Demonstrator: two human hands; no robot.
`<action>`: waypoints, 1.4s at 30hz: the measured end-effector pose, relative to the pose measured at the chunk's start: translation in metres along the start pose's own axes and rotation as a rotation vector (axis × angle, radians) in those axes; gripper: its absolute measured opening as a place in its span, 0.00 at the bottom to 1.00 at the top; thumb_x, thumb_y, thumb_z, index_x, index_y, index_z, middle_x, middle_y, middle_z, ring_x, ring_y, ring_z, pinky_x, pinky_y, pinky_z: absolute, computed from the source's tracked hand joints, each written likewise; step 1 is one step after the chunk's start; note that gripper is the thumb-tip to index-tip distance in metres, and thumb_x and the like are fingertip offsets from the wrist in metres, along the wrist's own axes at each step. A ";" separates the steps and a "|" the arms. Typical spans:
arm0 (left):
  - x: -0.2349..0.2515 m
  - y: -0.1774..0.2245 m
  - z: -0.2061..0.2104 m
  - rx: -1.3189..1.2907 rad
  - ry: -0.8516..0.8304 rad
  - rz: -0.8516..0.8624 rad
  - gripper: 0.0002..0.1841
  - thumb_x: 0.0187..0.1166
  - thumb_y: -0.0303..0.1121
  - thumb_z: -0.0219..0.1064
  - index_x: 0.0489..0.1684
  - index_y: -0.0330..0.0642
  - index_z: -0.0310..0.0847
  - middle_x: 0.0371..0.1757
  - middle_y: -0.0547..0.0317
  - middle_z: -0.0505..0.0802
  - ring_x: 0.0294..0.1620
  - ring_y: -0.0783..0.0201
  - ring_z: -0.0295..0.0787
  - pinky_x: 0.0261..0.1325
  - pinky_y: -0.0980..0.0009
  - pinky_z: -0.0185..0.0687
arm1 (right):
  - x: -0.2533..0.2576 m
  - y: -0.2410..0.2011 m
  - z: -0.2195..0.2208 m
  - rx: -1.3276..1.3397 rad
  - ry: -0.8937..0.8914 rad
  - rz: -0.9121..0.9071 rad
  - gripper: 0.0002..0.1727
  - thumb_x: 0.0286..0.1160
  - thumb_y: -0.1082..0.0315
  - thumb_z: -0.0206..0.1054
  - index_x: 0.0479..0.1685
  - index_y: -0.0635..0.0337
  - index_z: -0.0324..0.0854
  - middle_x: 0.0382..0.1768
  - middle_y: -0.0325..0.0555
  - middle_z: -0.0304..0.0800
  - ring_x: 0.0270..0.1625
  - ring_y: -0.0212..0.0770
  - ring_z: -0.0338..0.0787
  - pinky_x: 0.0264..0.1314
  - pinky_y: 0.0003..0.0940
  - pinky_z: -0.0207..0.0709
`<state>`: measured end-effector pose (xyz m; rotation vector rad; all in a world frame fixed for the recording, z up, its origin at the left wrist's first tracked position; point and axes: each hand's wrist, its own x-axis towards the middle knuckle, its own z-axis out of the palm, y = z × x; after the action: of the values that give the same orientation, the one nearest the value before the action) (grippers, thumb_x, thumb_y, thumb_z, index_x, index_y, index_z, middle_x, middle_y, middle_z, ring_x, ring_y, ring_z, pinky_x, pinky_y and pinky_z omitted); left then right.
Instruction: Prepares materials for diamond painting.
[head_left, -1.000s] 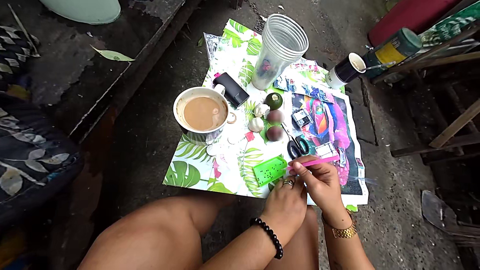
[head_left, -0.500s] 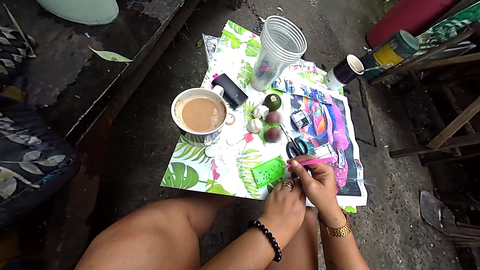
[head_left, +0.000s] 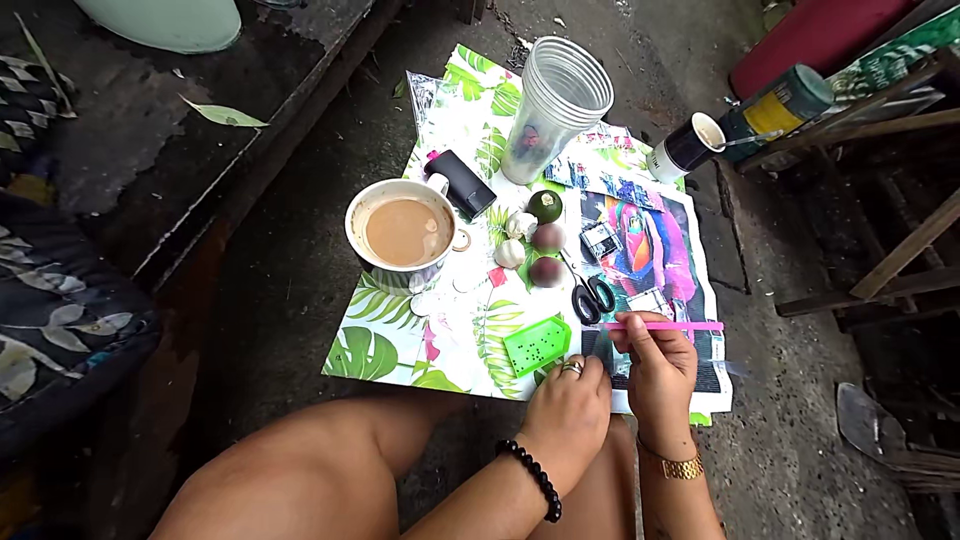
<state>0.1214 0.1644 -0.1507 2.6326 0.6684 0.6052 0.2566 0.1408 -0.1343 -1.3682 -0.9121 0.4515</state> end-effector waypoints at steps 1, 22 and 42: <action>0.000 0.000 0.000 -0.024 -0.006 -0.007 0.13 0.73 0.19 0.65 0.51 0.34 0.91 0.54 0.49 0.93 0.57 0.52 0.94 0.55 0.63 0.91 | -0.001 0.002 -0.002 0.022 0.039 0.028 0.13 0.84 0.77 0.57 0.40 0.60 0.89 0.33 0.38 0.96 0.32 0.27 0.92 0.38 0.21 0.87; 0.007 -0.057 -0.070 -0.144 0.181 -0.067 0.09 0.81 0.35 0.65 0.37 0.43 0.91 0.42 0.57 0.94 0.43 0.61 0.93 0.48 0.62 0.90 | -0.008 0.015 0.000 0.193 0.105 0.133 0.10 0.81 0.77 0.61 0.37 0.63 0.89 0.30 0.39 0.94 0.32 0.28 0.91 0.43 0.24 0.87; 0.026 -0.039 -0.083 -1.247 0.031 -1.012 0.09 0.85 0.19 0.61 0.54 0.29 0.86 0.47 0.51 0.94 0.40 0.64 0.96 0.46 0.70 0.94 | -0.019 0.026 0.023 0.379 -0.032 -0.165 0.08 0.84 0.71 0.65 0.45 0.58 0.91 0.43 0.35 0.95 0.44 0.28 0.94 0.52 0.25 0.89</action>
<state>0.0882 0.2294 -0.0892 0.9587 1.0294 0.4665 0.2328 0.1459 -0.1657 -0.9368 -0.9039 0.4920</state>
